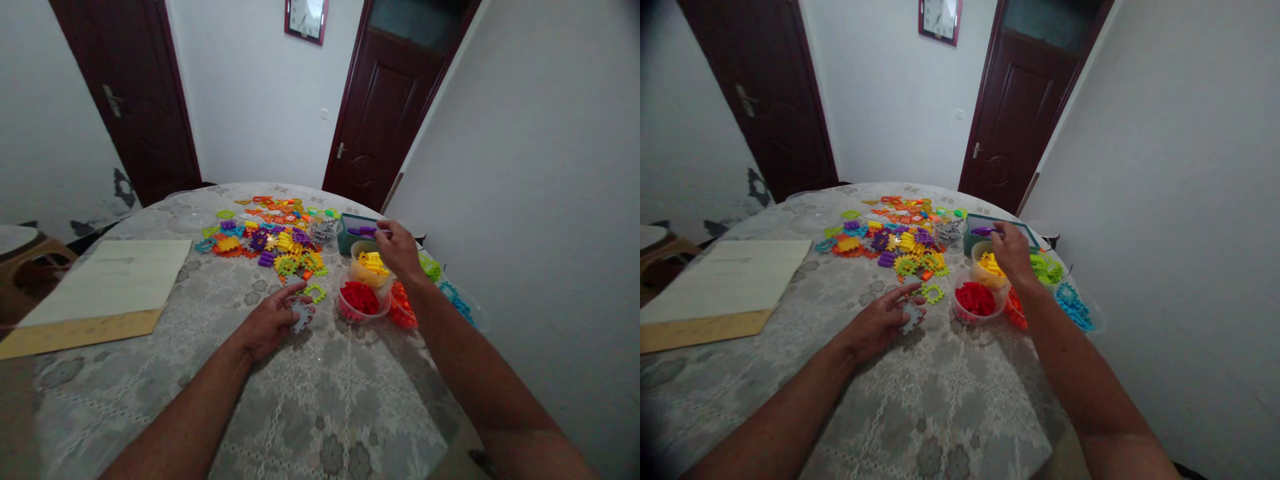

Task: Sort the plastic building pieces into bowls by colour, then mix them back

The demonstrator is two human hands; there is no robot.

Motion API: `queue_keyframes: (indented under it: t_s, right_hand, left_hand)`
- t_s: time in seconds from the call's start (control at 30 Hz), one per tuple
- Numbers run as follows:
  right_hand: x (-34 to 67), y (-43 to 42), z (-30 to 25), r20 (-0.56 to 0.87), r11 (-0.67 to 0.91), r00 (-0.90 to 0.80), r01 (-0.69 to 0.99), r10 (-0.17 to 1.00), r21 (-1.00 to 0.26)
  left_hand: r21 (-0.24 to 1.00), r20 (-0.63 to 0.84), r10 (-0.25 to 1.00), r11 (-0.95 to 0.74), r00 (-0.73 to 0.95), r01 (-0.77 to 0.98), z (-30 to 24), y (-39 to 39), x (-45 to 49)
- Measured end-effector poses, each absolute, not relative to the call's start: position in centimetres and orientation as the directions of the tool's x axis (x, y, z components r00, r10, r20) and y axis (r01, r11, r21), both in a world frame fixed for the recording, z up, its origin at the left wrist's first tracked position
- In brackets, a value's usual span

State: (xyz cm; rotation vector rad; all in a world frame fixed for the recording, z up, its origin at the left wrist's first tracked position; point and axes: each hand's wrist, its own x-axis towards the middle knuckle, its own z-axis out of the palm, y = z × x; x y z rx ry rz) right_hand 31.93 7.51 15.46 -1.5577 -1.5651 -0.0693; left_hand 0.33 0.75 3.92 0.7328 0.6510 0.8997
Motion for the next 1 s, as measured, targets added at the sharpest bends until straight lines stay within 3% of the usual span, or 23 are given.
queue_keyframes:
  t_s: [0.1, 0.23, 0.3, 0.37, 0.47, 0.53, 0.63, 0.73, 0.83, 0.93, 1.0]
  right_hand:
    - [31.4, 6.9, 15.6, 0.678, 0.229, 0.204, 0.84, 0.707, -0.492]
    - [25.8, 0.9, 12.8, 0.598, 0.545, -0.247, 0.744, 0.762, -0.387]
    - [22.3, -2.3, 10.5, 0.529, 0.689, -0.491, 0.668, 0.692, -0.281]
    - [19.6, -4.2, 8.2, 0.471, 0.726, -0.596, 0.67, 0.651, -0.154]
    - [17.8, -4.9, 5.9, 0.466, 0.692, -0.594, 0.72, 0.656, -0.057]
    - [17.7, -4.7, 5.7, 0.458, 0.67, -0.576, 0.74, 0.678, -0.061]
    - [18.5, -4.6, 7.2, 0.431, 0.656, -0.54, 0.733, 0.722, -0.181]
    - [19.9, -4.1, 9.7, 0.421, 0.587, -0.428, 0.705, 0.8, -0.399]
    - [22.0, -1.9, 11.9, 0.297, 0.463, -0.355, 0.692, 0.886, -0.553]
    - [23.9, 2.3, 13.3, 0.182, 0.405, -0.367, 0.741, 0.912, -0.535]
    - [24.9, 5.7, 14.0, 0.197, 0.36, -0.302, 0.802, 0.933, -0.476]
  left_hand:
    - [0.776, -0.178, 0.882, 0.398, 0.436, -0.489, 3.7, 0.9, 0.5]
    - [0.755, -0.151, 0.892, 0.382, 0.425, -0.533, 3.3, 1.1, 0.7]
    - [0.755, -0.144, 0.89, 0.382, 0.434, -0.533, 3.3, 1.2, 0.7]
    - [0.763, -0.151, 0.878, 0.395, 0.454, -0.511, 3.5, 1.1, 0.7]
    - [0.779, -0.174, 0.856, 0.423, 0.487, -0.464, 3.8, 1.0, 0.6]
    - [0.781, -0.181, 0.848, 0.432, 0.499, -0.45, 3.9, 0.8, 0.5]
    - [0.774, -0.167, 0.835, 0.441, 0.525, -0.455, 3.8, 0.8, 0.5]
    - [0.777, -0.157, 0.836, 0.433, 0.525, -0.457, 3.6, 0.7, 0.7]
    - [0.804, -0.175, 0.877, 0.39, 0.448, -0.449, 3.7, 0.7, 0.9]
    - [0.86, -0.159, 0.925, 0.302, 0.345, -0.412, 3.8, 0.7, 1.1]
    - [0.901, -0.138, 0.946, 0.242, 0.292, -0.359, 3.8, 0.8, 1.2]
